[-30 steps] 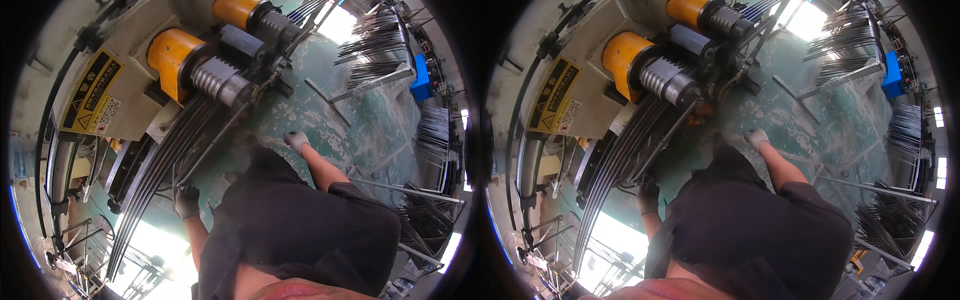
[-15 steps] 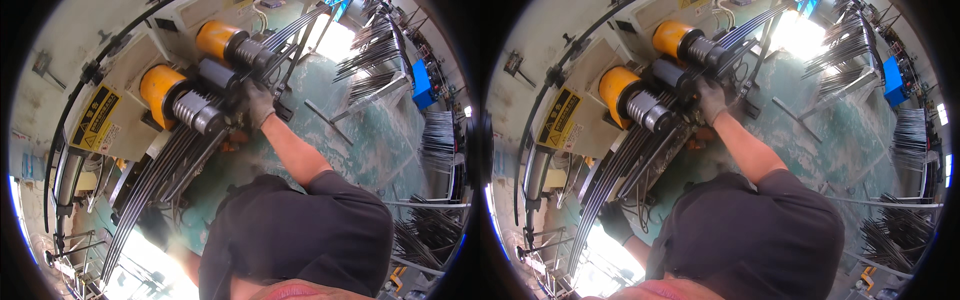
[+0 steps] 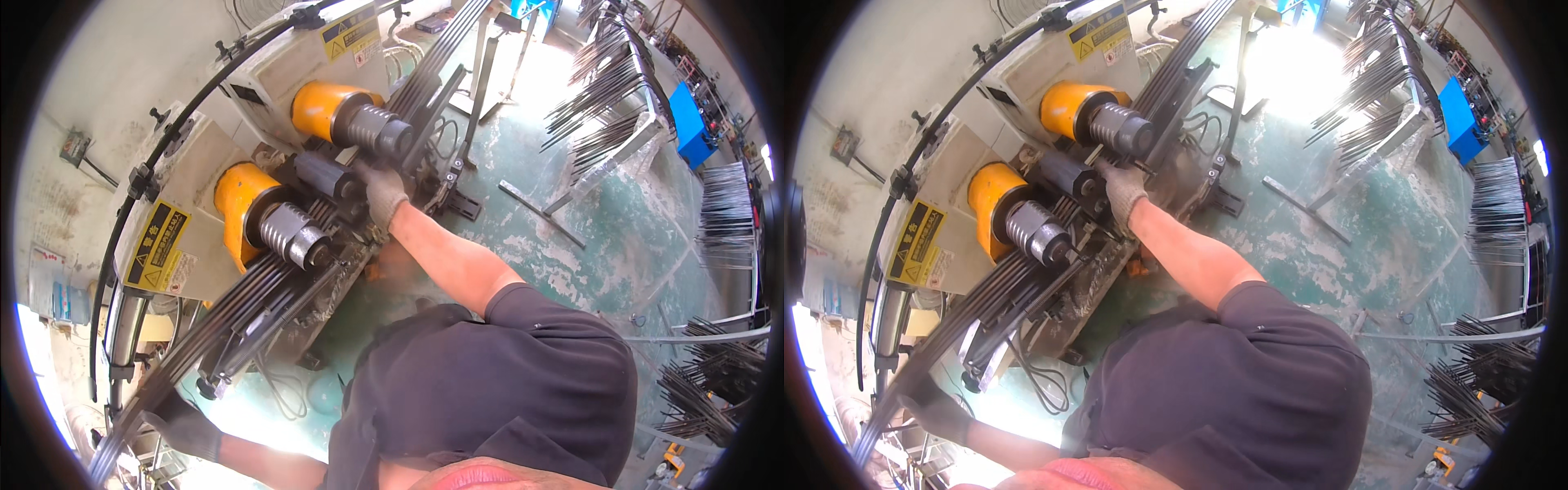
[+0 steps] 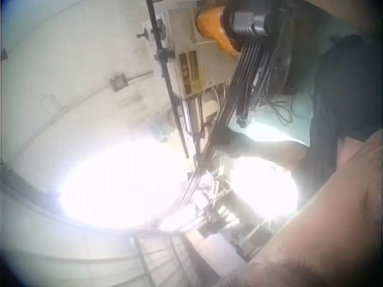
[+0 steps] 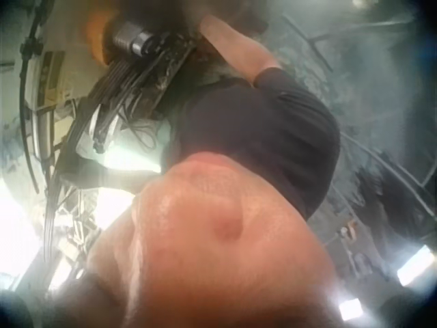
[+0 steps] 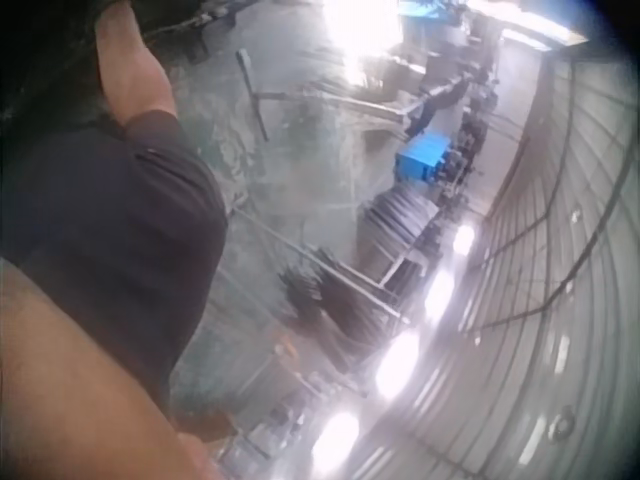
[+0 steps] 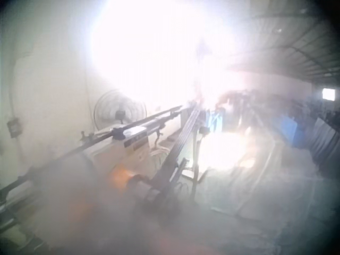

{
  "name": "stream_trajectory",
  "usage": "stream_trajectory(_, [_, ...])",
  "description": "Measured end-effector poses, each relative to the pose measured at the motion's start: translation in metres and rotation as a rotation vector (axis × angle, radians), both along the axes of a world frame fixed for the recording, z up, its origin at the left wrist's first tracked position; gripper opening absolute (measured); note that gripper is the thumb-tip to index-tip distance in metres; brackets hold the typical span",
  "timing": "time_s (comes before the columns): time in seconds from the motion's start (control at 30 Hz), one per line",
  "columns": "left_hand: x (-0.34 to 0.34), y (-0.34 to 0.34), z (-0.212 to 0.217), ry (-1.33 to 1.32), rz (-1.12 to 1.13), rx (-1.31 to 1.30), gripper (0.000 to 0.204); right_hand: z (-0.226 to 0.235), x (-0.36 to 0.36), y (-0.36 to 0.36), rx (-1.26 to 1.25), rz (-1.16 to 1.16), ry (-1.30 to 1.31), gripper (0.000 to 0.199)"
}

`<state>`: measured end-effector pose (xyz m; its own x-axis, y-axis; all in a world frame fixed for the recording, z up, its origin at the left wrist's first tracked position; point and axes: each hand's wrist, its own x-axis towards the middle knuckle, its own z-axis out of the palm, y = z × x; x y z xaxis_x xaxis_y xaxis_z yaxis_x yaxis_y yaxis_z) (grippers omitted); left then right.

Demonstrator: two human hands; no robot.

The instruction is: The person repeatedly feeds long metal rods into a bending machine, bends them, and stacks the finished pieces. They also measure a rod on a wooden table using a tape measure.

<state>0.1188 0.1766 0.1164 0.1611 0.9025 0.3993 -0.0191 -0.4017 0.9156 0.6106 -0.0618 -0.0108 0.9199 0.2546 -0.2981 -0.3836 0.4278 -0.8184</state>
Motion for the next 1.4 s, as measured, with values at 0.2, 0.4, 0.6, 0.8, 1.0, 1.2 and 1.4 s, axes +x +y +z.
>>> stream_trajectory(0.2, [0.083,-0.006,0.105,-0.275,-0.083,-0.035,0.053,-0.016,0.023,-0.004,0.136,-0.016,-0.126,0.030])
stream_trajectory(0.4, [0.156,-0.024,0.155,-0.149,-0.197,0.054,0.047,-0.052,0.052,-0.005,-0.072,0.182,-0.606,0.050])
stream_trajectory(0.6, [0.223,-0.070,0.188,0.179,-0.119,0.227,0.058,-0.028,0.031,-0.005,-0.082,0.195,-0.762,0.053])
stream_trajectory(0.8, [0.297,-0.046,0.182,0.427,-0.206,0.601,0.068,-0.001,0.035,-0.011,0.138,0.255,-0.056,0.028])
stream_trajectory(1.0, [0.320,-0.069,0.196,0.551,-0.246,0.518,0.070,-0.020,0.044,-0.001,0.160,0.226,-0.151,0.025])
stream_trajectory(1.2, [0.320,-0.070,0.191,0.465,-0.248,0.535,0.066,-0.023,0.035,0.002,0.116,0.083,-0.510,0.024])
stream_trajectory(1.4, [0.319,-0.070,0.190,0.471,-0.233,0.542,0.068,0.003,0.030,-0.008,0.153,0.233,-0.080,0.026])
